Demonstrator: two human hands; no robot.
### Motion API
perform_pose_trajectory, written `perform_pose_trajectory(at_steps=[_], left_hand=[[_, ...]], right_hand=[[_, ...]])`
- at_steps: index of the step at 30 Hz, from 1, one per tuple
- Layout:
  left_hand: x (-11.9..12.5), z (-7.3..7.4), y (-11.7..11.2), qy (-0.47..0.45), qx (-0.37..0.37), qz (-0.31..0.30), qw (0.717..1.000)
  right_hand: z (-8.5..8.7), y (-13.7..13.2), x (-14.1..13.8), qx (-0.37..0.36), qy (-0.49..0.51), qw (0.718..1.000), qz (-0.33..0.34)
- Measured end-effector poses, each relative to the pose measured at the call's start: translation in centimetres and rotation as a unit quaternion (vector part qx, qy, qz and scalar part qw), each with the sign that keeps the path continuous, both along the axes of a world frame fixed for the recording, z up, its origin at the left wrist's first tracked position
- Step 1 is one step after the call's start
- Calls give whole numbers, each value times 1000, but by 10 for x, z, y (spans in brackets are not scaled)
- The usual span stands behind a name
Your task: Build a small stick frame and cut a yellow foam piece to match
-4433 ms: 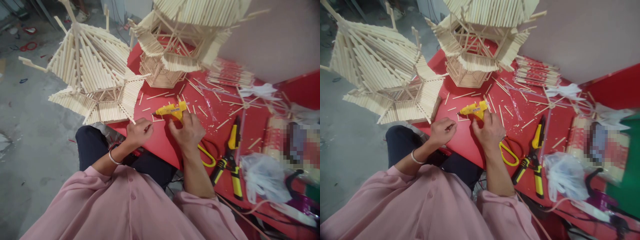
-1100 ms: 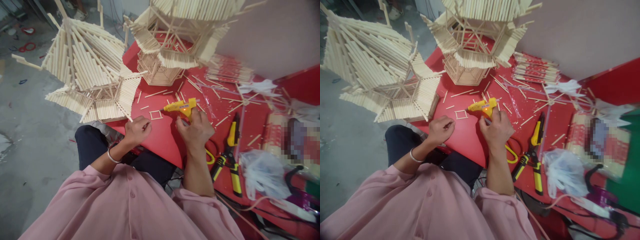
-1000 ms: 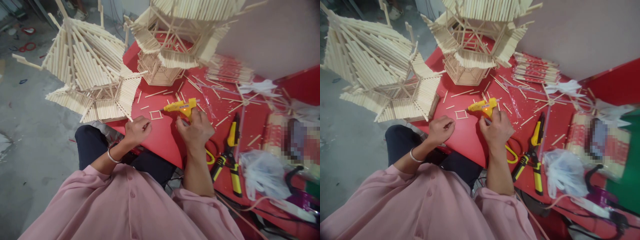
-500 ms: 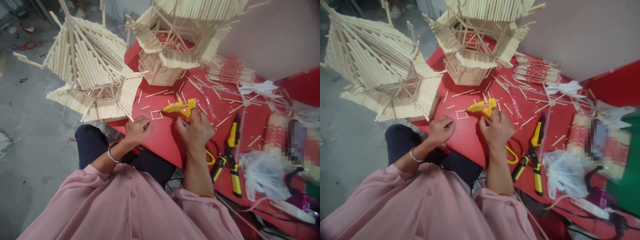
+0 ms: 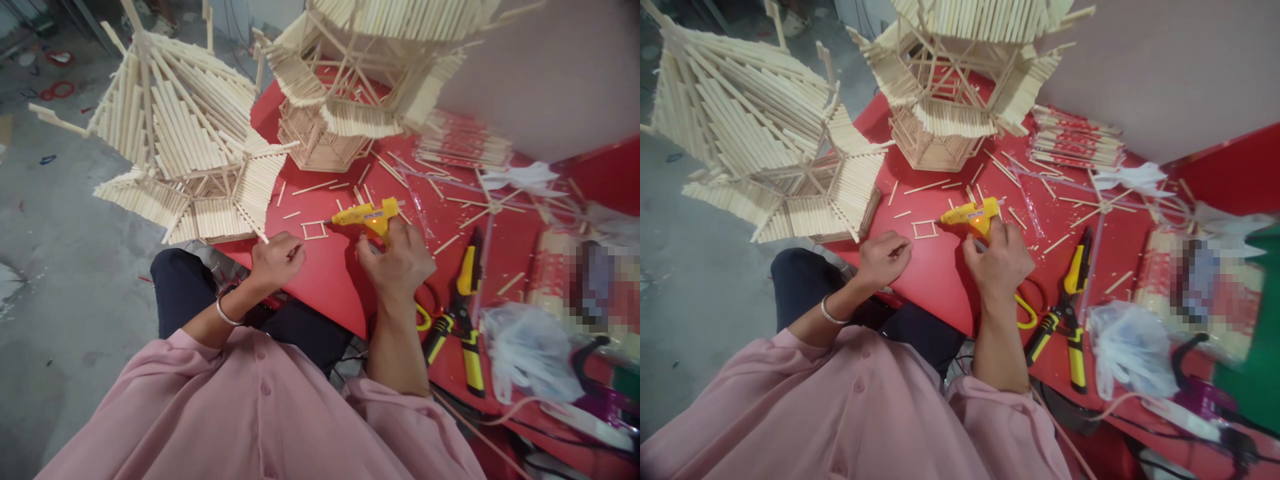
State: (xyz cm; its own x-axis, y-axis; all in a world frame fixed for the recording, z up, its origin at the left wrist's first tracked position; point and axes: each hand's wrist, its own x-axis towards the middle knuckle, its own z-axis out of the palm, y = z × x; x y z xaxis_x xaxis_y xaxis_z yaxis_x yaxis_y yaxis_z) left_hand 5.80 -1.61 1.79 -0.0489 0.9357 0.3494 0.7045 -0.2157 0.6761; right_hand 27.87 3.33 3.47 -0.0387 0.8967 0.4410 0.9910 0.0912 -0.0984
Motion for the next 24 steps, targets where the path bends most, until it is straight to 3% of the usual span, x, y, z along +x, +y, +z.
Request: perform_pose_trajectory(at_steps=[24], left_hand=[[0, 0, 0, 0, 12, 0, 1000]], right_hand=[[2, -1, -2, 2, -6, 1000, 5]])
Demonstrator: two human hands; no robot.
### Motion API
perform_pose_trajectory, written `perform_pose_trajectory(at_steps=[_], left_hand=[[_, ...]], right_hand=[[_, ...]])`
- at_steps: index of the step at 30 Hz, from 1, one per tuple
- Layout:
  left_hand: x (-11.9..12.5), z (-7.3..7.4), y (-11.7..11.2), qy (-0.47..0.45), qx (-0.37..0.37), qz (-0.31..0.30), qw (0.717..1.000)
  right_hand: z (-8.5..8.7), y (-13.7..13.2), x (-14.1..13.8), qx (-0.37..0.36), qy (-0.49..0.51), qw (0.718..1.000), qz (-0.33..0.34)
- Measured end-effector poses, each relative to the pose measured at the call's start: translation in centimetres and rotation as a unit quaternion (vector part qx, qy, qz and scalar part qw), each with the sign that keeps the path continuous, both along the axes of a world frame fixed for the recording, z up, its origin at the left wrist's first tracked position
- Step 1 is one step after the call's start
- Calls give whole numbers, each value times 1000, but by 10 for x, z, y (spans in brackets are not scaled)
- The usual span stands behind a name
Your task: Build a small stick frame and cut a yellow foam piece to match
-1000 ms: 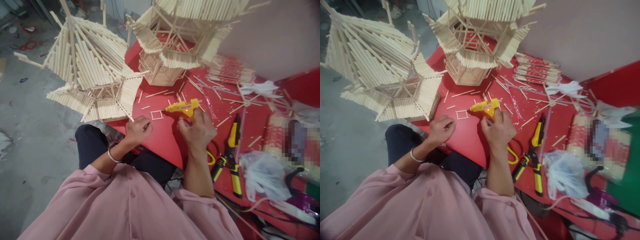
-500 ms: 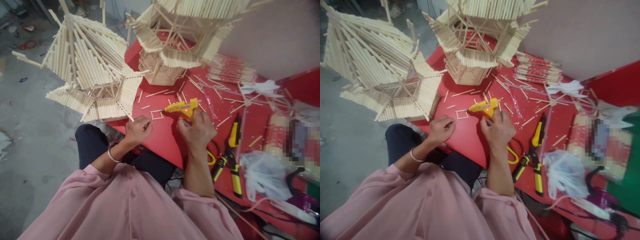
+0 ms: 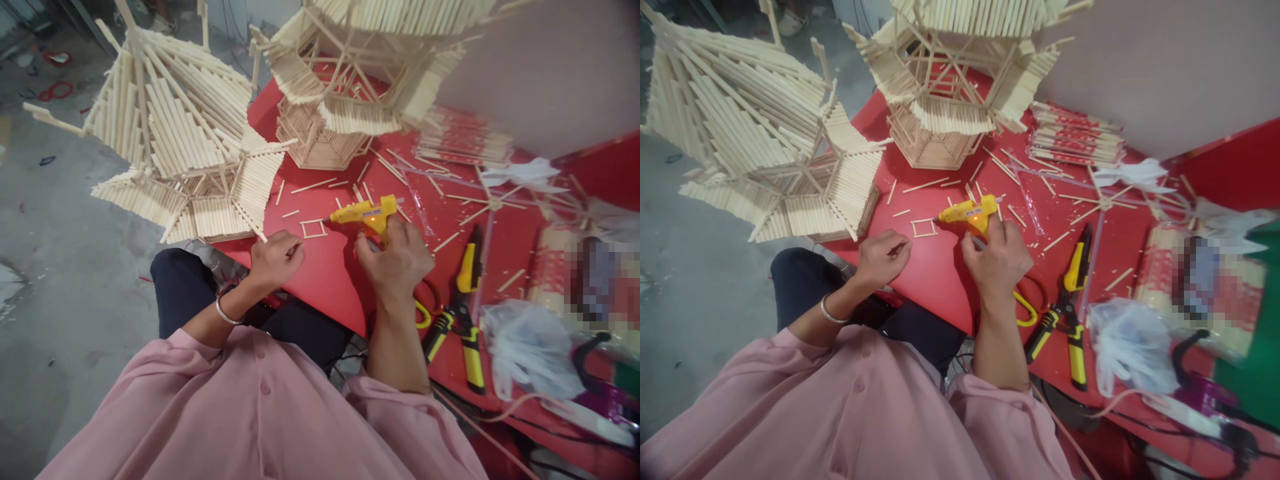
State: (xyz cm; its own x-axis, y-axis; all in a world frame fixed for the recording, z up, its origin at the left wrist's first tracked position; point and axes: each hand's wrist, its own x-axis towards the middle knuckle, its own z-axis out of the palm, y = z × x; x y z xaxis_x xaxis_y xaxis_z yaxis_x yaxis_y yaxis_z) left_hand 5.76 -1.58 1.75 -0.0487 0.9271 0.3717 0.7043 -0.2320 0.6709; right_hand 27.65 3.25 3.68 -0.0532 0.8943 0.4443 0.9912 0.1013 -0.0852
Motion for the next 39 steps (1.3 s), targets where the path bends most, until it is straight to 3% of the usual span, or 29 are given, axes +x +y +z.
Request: perform_pose_trajectory(at_steps=[39], left_hand=[[0, 2, 0, 2, -20, 1, 1000]], right_hand=[[1, 0, -2, -18, 13, 1000, -8]])
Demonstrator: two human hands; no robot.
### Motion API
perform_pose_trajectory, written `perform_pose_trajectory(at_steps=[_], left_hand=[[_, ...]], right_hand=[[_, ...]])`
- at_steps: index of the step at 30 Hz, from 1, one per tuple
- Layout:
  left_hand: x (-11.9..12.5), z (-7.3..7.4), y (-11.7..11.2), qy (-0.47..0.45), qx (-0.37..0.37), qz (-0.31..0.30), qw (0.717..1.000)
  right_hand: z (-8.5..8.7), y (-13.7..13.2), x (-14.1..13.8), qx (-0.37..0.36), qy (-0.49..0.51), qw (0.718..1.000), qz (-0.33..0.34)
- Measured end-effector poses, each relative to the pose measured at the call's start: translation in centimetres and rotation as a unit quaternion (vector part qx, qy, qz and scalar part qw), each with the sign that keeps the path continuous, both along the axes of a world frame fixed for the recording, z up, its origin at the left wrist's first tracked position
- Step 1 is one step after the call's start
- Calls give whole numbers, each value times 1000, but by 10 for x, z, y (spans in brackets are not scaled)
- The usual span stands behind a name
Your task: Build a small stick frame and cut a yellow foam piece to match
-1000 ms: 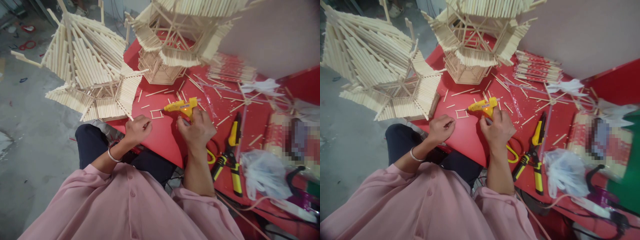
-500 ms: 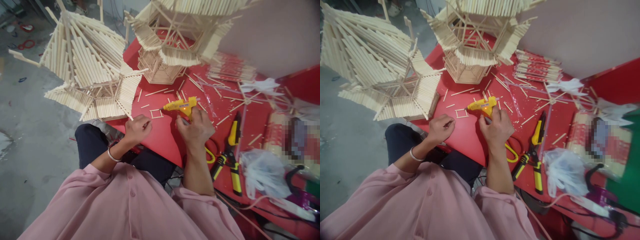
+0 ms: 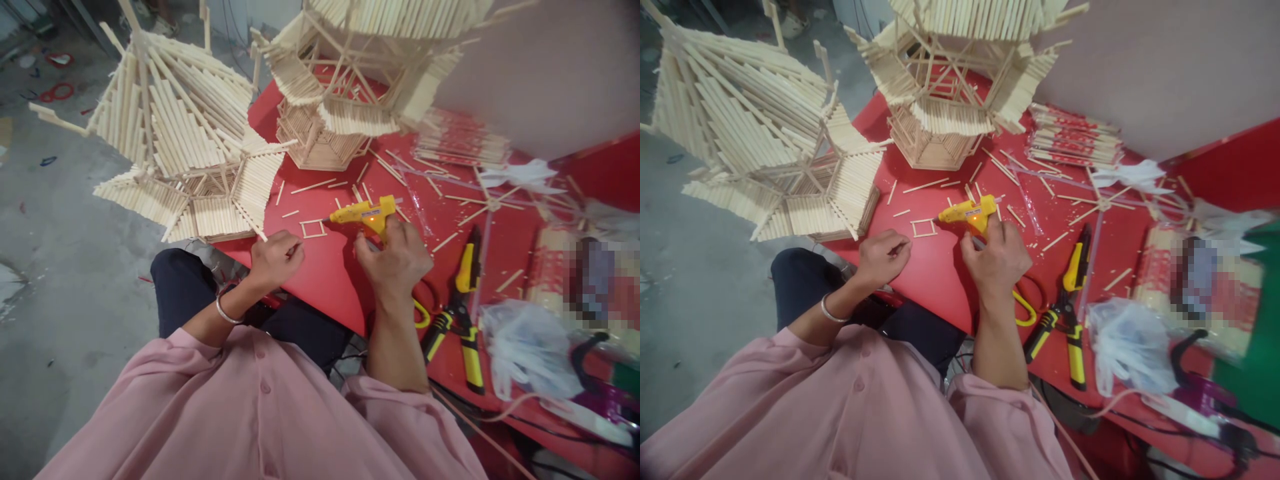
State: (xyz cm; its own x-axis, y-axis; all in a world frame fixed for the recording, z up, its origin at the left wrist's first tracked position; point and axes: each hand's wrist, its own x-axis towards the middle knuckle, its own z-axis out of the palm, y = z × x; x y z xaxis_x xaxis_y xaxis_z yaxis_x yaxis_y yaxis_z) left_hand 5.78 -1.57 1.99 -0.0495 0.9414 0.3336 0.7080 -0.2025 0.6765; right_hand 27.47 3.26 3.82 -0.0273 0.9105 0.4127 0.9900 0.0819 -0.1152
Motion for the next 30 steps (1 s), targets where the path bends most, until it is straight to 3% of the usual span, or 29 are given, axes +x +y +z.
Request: perform_pose_trajectory(at_steps=[19, 30], left_hand=[[0, -3, 0, 6, 10, 8, 1000], [0, -11, 5, -43, 66, 35, 996]], right_hand=[[1, 0, -3, 27, -7, 1000, 4], [-5, 5, -1, 96, -30, 994, 43]])
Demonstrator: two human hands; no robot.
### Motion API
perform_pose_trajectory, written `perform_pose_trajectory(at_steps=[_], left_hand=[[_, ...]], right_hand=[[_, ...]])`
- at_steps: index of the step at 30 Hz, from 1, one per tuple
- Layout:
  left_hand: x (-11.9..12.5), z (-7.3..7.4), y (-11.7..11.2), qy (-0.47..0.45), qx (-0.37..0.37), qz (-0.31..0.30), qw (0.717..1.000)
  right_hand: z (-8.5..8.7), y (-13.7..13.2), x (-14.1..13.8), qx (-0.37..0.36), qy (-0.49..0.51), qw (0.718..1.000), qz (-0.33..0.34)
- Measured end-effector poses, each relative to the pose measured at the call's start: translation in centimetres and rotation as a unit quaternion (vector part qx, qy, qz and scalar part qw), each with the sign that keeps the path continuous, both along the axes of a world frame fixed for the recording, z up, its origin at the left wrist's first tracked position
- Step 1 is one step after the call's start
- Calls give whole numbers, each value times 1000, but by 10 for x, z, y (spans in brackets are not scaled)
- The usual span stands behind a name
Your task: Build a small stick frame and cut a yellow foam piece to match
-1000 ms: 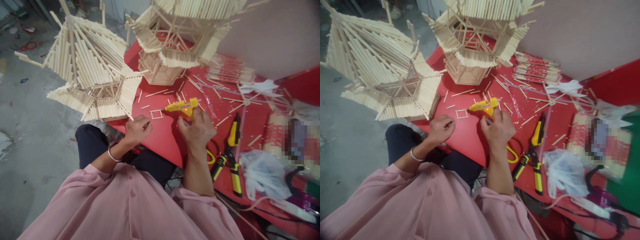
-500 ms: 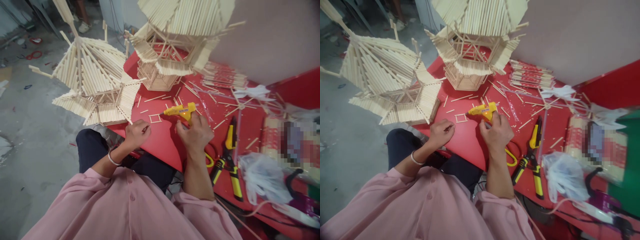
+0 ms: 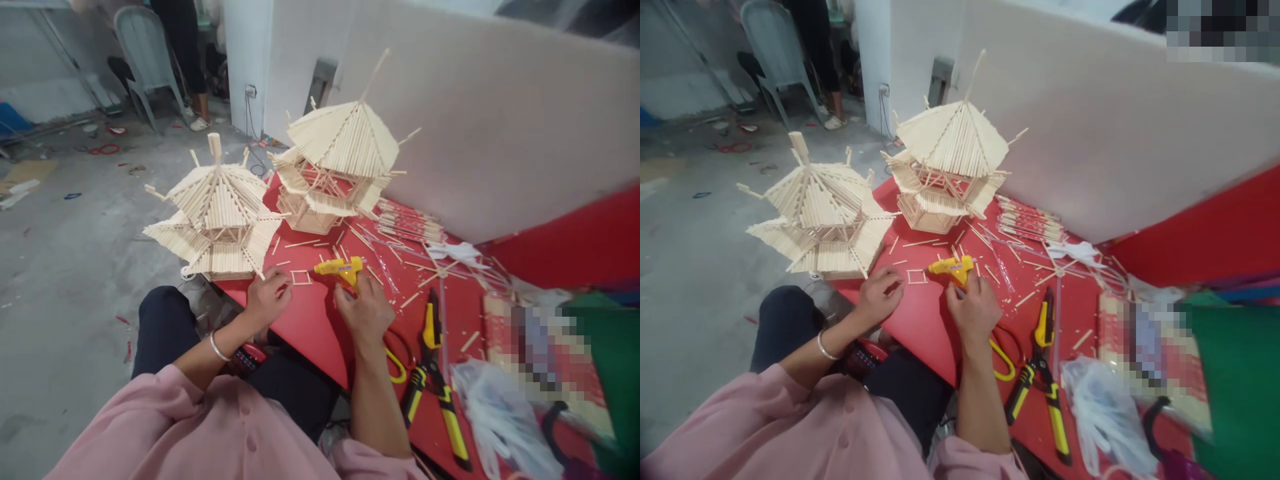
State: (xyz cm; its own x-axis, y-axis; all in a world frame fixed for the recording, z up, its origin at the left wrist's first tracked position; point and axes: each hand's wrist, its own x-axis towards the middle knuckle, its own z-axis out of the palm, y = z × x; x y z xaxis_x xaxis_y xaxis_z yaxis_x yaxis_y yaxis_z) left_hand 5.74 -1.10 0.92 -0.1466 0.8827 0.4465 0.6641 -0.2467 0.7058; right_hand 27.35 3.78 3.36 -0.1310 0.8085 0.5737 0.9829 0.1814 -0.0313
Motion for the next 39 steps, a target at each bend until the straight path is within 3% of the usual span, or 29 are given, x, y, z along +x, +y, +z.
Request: perform_pose_trajectory(at_steps=[4, 11, 19, 26, 30, 35, 39], left_hand=[[-1, 3, 12, 31, 13, -3, 999], [0, 7, 32, 52, -55, -66, 995], [-4, -7, 28, 36, 29, -69, 997], [-5, -5, 25, 17, 49, -39, 998], [-5, -3, 23, -10, 63, -3, 998], [-5, -3, 21, 0, 49, -5, 999], [-3, -3, 21, 19, 39, -2, 999]], right_hand=[[-4, 2, 3, 1, 15, 1000, -11], [-5, 1, 3, -56, 56, 996, -39], [-1, -1, 7, -144, 158, 975, -55], [-3, 2, 18, -248, 216, 943, -40], [-5, -1, 15, -223, 181, 958, -7], [-3, -7, 2, -176, 123, 976, 38], [-1, -10, -5, -119, 72, 990, 3]])
